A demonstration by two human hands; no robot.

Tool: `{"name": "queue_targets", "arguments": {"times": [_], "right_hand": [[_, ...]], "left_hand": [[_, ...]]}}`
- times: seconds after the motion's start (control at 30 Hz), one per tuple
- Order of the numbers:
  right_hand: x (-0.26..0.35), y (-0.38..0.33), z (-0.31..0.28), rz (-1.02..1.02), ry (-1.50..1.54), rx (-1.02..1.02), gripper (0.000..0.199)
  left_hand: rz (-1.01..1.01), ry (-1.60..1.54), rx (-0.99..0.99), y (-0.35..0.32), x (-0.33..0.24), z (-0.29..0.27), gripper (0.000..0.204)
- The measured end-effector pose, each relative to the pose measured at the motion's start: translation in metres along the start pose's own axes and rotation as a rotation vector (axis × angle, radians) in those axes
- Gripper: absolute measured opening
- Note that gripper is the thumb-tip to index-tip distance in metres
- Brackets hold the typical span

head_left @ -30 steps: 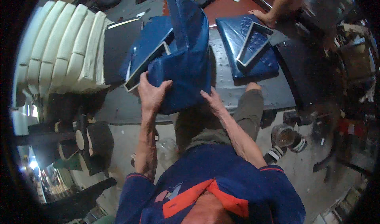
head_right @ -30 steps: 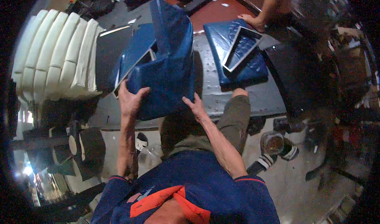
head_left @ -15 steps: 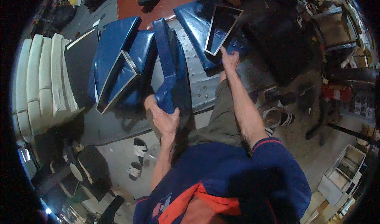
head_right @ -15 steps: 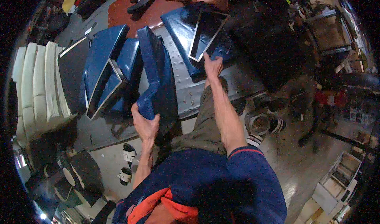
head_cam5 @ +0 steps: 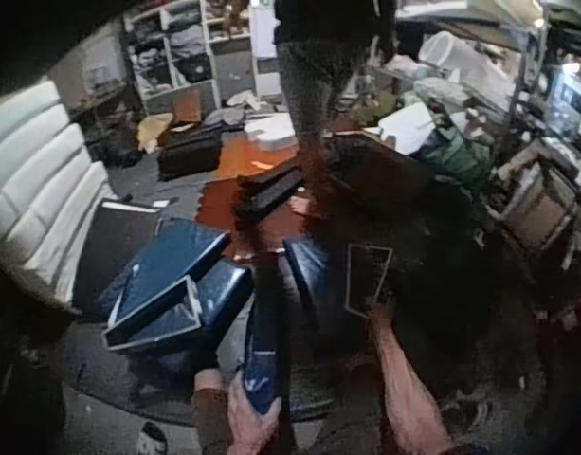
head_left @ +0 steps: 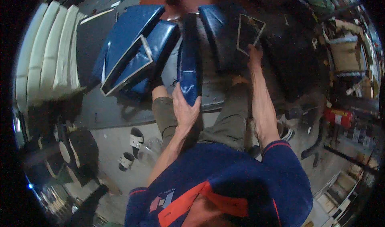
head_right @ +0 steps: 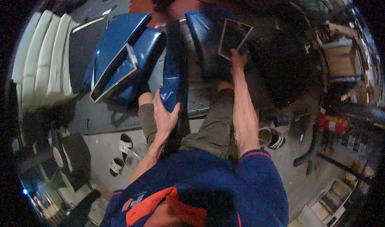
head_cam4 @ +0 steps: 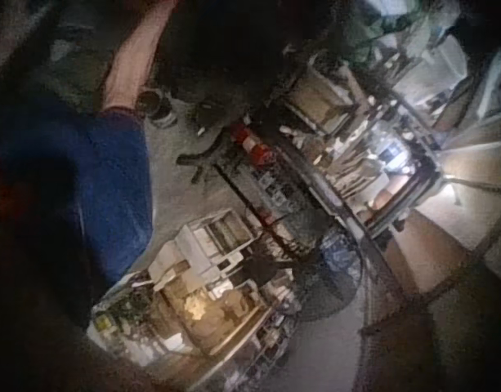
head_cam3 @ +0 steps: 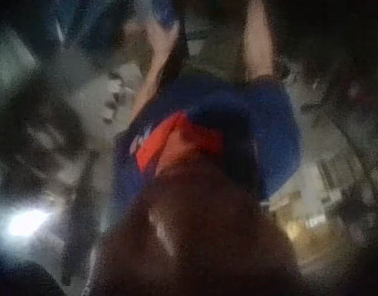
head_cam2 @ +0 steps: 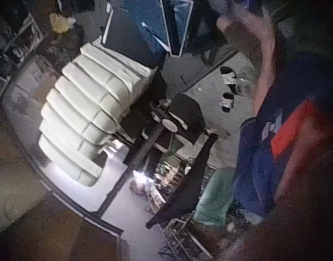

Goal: The person assembles a blue upholstered chair by attaching a metal frame to the seat base. They position the frame, align it with the seat, and use a power drill to fasten screws, securing the components together.

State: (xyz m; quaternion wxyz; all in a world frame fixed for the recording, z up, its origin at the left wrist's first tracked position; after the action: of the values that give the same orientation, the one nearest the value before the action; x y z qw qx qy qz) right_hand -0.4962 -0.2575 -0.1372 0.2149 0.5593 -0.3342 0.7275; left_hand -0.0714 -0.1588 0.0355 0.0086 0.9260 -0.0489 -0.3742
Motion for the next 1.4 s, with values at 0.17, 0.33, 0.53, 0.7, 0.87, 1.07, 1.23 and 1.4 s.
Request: {"name": "queue_targets", "arguments": {"times": [0.17, 0.33, 0.53, 0.7, 0.87, 1.07, 1.23, 1.4], "right_hand": [[0.086, -0.112, 0.045, -0.207, -0.139, 0.113, 0.067], [0.130, -0.196, 0.127, -0.535, -0.455, 0.076, 0.073], [0.105, -0.240, 0.185, -0.550, -0.653, 0.093, 0.092], [0.098, -0.243, 0.204, -0.599, -0.591, 0.243, 0.098], [0.099, -0.243, 0.211, -0.546, -0.467, 0.254, 0.093], [0.028, -0.198, 0.213, -0.202, -0.487, 0.557, 0.046], [0.013, -0.198, 0.217, -0.175, -0.456, 0.559, 0.044], [0.001, -0.184, 0.209, -0.262, -0.640, 0.746, 0.064]], "left_hand": [[-0.007, -0.095, 0.052, 0.009, 0.000, 0.011, 0.085], [0.061, -0.214, 0.036, 0.021, 0.004, 0.017, 0.081], [0.076, -0.312, 0.052, 0.020, 0.011, 0.023, 0.084], [0.082, -0.301, 0.032, 0.022, 0.021, 0.019, 0.085], [0.059, -0.255, 0.068, 0.022, 0.023, 0.024, 0.087], [-0.139, -0.682, 0.220, 0.045, 0.064, 0.030, 0.080], [-0.215, -0.352, 0.051, 0.104, 0.092, 0.014, 0.063], [-0.081, -0.235, 0.029, 0.170, 0.005, 0.028, 0.077]]}}
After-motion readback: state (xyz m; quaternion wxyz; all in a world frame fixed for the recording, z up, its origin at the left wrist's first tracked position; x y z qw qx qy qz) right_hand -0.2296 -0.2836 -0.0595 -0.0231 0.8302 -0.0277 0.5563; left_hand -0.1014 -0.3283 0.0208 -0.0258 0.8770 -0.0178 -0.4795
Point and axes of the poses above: each hand's wrist, its own y-axis towards the middle knuckle, its own z-axis out of the palm, x = y × z, the point moved 9 cm from there along y, towards the middle knuckle, and after that the axes turned 3 degrees about x, right-handed, at the moved point
